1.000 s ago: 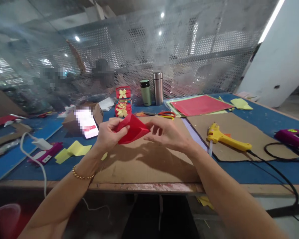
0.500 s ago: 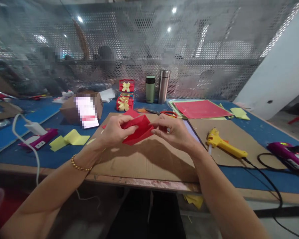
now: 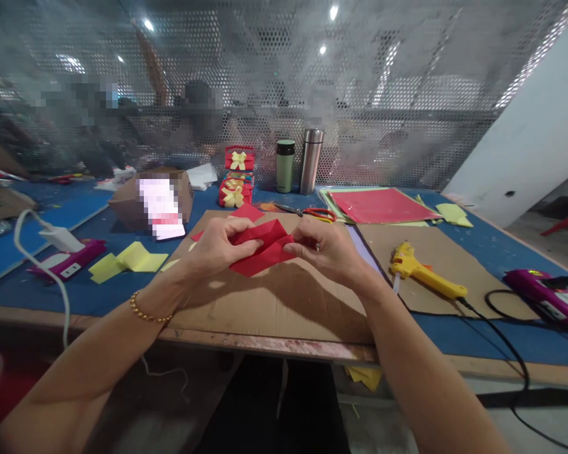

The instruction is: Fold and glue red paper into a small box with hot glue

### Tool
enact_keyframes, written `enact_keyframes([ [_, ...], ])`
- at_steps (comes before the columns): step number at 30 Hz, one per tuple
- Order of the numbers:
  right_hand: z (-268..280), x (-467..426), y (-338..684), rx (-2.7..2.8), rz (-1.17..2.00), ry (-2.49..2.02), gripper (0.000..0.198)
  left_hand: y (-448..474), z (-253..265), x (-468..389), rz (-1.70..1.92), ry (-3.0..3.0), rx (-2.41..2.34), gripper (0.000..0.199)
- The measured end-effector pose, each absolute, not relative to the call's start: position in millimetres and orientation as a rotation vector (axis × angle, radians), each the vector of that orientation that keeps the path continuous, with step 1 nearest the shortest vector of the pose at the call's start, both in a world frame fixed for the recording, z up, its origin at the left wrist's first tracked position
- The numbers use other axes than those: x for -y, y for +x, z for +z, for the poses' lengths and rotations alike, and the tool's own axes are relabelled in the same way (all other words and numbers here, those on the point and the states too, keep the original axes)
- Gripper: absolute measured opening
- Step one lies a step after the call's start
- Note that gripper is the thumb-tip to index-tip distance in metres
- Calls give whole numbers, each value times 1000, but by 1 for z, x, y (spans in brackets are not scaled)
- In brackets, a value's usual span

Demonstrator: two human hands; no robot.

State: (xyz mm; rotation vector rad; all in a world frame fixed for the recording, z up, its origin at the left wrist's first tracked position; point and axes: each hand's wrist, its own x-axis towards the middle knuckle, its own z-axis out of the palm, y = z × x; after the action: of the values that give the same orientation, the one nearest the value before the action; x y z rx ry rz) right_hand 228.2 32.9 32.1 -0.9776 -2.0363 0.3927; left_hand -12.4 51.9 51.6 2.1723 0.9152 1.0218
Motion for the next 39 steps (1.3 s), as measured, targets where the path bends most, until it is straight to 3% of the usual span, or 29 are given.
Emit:
enact_keyframes([
  [17, 29, -33, 225, 2034, 335, -902, 37, -12, 52, -51, 956, 2058, -919, 16],
  [24, 23, -35, 225, 1956, 532, -938, 30, -12, 52, -53, 912, 2018, -895, 12],
  [31, 24, -30, 221, 1980, 520, -929, 24, -15, 50, -55, 815, 1955, -807, 18],
  [34, 26, -26, 216, 2007, 586, -866, 25, -15, 51, -54, 755, 2006, -787, 11],
  [39, 28, -24, 212, 2004, 613, -853, 31, -16, 51, -54, 737, 2079, -829, 21],
])
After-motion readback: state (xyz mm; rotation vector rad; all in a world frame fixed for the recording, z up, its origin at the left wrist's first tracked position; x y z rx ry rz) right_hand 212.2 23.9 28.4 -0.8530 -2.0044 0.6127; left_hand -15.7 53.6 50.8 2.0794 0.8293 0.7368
